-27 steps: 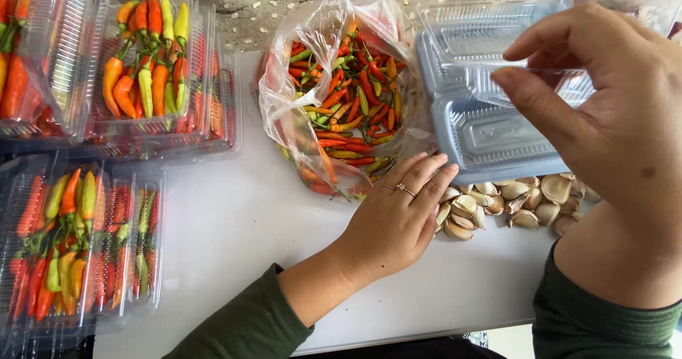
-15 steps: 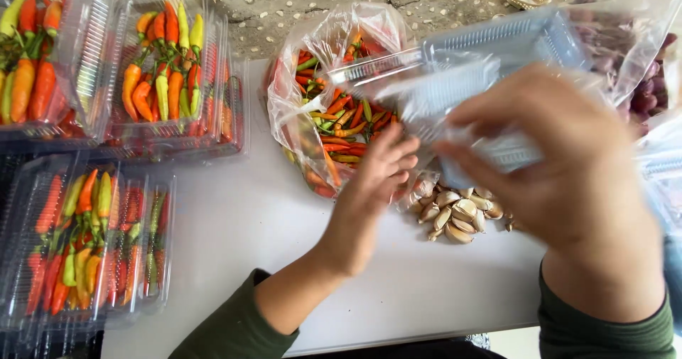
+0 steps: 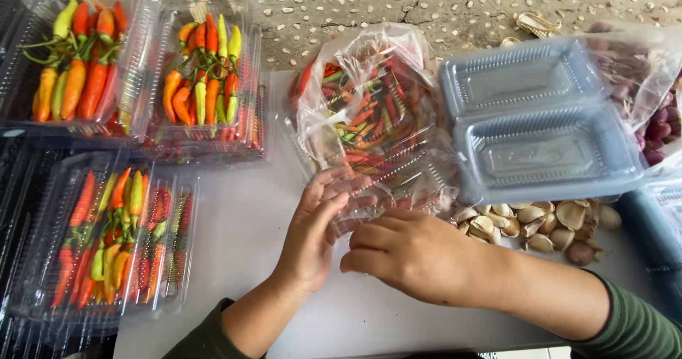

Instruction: The person sorts chili peppers by hand from a large plastic bag into clear plastic containers, placing them individually into the bins.

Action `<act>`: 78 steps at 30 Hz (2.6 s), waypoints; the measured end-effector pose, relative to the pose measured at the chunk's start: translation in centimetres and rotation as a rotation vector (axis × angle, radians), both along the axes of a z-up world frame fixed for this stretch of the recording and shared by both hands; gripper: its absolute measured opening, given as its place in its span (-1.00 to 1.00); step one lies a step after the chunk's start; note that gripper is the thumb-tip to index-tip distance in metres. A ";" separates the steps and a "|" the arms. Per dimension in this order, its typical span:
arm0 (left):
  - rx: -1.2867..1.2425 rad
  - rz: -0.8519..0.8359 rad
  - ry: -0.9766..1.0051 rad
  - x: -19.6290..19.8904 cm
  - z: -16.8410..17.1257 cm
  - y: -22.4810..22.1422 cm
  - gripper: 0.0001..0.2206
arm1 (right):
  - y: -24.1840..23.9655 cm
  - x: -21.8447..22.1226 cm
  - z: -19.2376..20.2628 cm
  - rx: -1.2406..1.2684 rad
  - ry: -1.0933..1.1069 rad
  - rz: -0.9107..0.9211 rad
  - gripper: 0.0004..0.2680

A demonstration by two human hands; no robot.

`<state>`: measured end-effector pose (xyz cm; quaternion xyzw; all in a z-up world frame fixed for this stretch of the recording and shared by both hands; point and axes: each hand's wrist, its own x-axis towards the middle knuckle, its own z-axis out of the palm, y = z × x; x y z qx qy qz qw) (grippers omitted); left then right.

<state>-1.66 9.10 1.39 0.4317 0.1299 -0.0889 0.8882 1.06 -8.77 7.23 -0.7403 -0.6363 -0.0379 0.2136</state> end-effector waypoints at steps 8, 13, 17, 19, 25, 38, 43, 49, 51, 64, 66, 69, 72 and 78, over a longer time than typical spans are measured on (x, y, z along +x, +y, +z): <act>-0.009 0.061 0.079 0.6 -0.6 1.4 -0.64 | 0.2 2.4 1.7 -0.035 0.101 0.089 -0.85; 0.036 0.021 0.018 0.7 -2.3 1.6 -0.62 | -2.2 6.5 3.3 0.074 -0.095 -0.221 -0.79; 0.047 0.044 -0.010 1.1 -2.5 2.2 -0.57 | -3.5 8.6 2.1 -0.060 -0.137 -0.424 -0.85; 0.054 0.043 -0.018 0.8 -2.5 2.3 -0.58 | -4.0 8.9 1.8 -0.130 -0.125 -0.436 -0.82; 0.087 0.028 0.002 0.9 -2.3 2.6 -0.61 | -3.9 10.8 5.5 -0.312 0.000 -0.829 -0.70; 0.055 0.087 0.019 0.6 -3.4 2.2 -0.56 | 1.0 18.4 2.8 -1.006 0.022 -0.911 -0.74; 0.040 0.081 0.050 0.8 -3.9 2.2 -0.54 | 2.4 18.9 2.6 -1.087 0.140 -0.976 -0.68; 0.071 0.106 0.043 0.7 -3.8 2.1 -0.56 | 2.8 18.7 2.8 -1.056 0.102 -0.965 -0.64; 0.072 0.105 0.066 0.7 -3.5 2.1 -0.56 | 2.8 19.1 2.7 -0.981 0.154 -0.995 -0.70; 0.024 0.085 0.048 0.8 -3.9 2.2 -0.60 | 1.1 13.5 10.6 -0.606 0.033 -0.963 -0.82; 0.019 0.079 0.055 0.9 -3.7 2.2 -0.54 | 2.3 11.9 11.1 -0.707 0.233 -0.991 -0.84; 0.022 0.094 0.064 0.8 -3.4 2.0 -0.50 | 4.6 9.4 10.2 -0.927 0.398 -0.874 -0.88; -0.010 0.079 0.011 0.7 -3.3 2.0 -0.52 | 3.7 8.6 6.2 -0.933 0.413 -0.736 -0.89; 0.022 0.062 0.008 0.8 -2.9 2.1 -0.56 | 3.8 7.6 3.5 -0.884 0.341 -0.711 -0.91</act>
